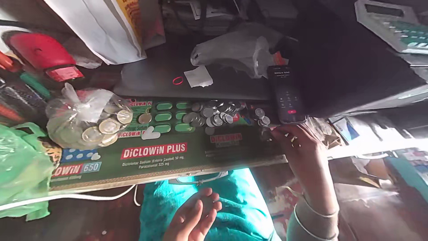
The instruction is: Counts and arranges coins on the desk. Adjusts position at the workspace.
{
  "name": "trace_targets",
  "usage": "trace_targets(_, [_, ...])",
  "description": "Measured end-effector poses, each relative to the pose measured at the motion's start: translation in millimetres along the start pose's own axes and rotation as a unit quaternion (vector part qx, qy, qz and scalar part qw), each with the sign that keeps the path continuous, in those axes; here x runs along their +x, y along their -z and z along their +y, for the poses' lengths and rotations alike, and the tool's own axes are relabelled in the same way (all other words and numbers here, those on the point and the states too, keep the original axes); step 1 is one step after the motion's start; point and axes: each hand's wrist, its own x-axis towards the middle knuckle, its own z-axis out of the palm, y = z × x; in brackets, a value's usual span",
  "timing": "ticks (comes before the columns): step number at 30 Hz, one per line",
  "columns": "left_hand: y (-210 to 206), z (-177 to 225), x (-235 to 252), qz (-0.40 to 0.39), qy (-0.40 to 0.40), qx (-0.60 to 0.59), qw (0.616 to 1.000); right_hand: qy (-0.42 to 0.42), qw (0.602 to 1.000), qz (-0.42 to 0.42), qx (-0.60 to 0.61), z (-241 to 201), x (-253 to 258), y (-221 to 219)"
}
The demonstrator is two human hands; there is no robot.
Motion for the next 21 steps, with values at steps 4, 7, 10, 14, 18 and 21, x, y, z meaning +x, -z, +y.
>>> trace_targets(4, [-6.9,-3.7,3.8,0.003,0.008,0.022,1.000,0.003,1.000,-0.008,-0.021,-0.6,-7.6,1.7])
trace_targets(7, [-11.1,-5.5,7.2,0.005,0.018,0.027,0.999,0.016,0.999,0.023,0.018,0.9,-14.3,5.3])
trace_targets(10, [-13.3,-8.5,10.9,0.003,0.029,0.020,0.999,0.026,0.996,0.061,0.062,8.1,-20.2,9.3])
trace_targets(14, [-17.1,-12.9,16.1,-0.002,0.036,0.047,0.998,0.072,0.983,0.021,0.169,-5.3,-41.0,12.4])
trace_targets(18, [-22.4,-14.8,18.2,-0.013,0.039,0.087,0.995,0.135,0.931,-0.139,0.311,-34.9,-70.0,-4.9])
trace_targets(21, [-22.8,-15.4,18.4,-0.023,0.035,0.100,0.994,0.135,0.919,-0.178,0.325,-38.3,-75.5,-13.3])
